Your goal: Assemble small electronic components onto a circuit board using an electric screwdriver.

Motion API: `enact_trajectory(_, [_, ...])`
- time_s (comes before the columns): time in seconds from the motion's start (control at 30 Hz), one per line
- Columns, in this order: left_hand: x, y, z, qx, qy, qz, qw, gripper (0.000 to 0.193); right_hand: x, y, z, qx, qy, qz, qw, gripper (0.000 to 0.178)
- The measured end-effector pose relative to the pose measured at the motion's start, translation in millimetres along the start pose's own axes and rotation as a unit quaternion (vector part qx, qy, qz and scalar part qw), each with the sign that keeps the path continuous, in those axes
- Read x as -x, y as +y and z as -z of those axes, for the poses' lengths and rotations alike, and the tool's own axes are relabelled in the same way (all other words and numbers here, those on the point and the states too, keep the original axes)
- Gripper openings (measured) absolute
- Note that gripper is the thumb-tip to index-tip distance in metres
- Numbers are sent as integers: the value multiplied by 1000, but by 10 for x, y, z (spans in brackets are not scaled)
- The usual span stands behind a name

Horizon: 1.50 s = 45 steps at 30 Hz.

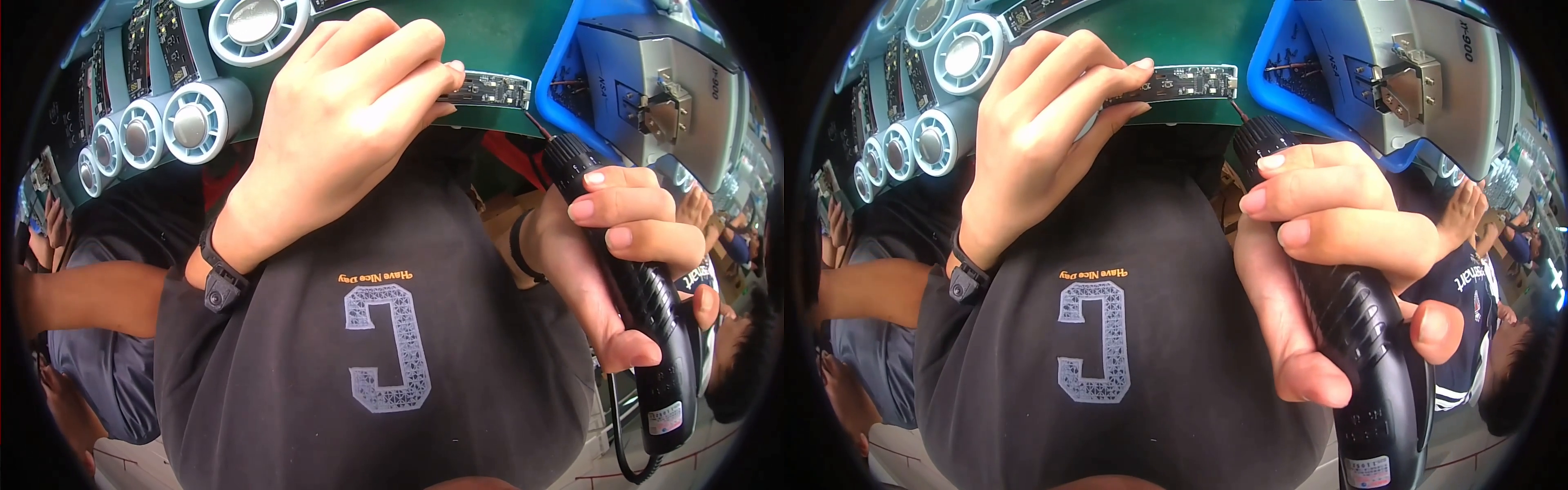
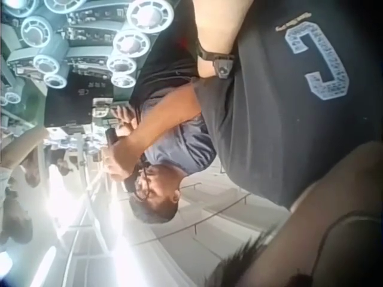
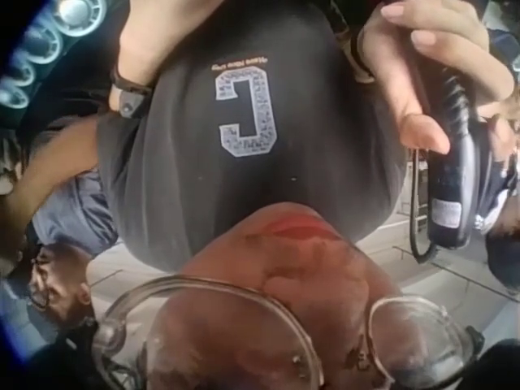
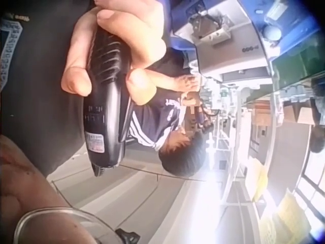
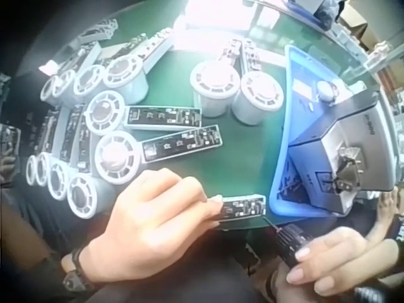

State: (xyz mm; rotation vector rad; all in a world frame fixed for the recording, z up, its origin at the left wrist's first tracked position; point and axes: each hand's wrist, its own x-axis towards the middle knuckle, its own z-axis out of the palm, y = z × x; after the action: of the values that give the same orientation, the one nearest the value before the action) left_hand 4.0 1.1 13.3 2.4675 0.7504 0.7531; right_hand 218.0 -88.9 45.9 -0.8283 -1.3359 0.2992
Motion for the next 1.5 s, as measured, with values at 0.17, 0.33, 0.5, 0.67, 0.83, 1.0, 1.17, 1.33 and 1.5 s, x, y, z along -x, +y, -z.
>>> enact_trajectory(0.17, [-6, -7, -8, 4, -1, -2, 1000, 38, 40, 25, -126, 22, 18, 5, 1000, 70])
enact_trajectory(0.33, [9, -31, -18, -3, 9, -9, 1000, 37, 94, 19, -190, -1, 21, 3, 1000, 70])
enact_trajectory(0.5, [121, -70, -125, -32, 40, -15, 999, 37, 169, 15, -152, 27, -172, 77, 982, 72])
enact_trajectory(0.67, [150, -98, -168, -29, 60, -31, 997, 37, 217, 20, -162, 58, -210, 94, 971, 74])
enact_trajectory(0.83, [174, -84, -182, -27, 71, -32, 997, 38, 41, 95, -70, -42, -139, 18, 989, 68])
enact_trajectory(1.0, [143, -64, -193, -28, 64, -24, 997, 38, 24, 234, -36, -62, 67, -76, 993, 62])
enact_trajectory(1.17, [140, -78, -185, -28, 57, -27, 998, 39, 53, 224, -89, -41, 94, -70, 992, 62])
enact_trajectory(1.33, [129, -76, -146, -15, 53, -33, 998, 37, 67, 205, -263, -22, 161, -50, 985, 64])
enact_trajectory(1.5, [64, -38, -76, -46, 73, -19, 996, 38, -104, -67, -233, -12, 264, 5, 964, 61])
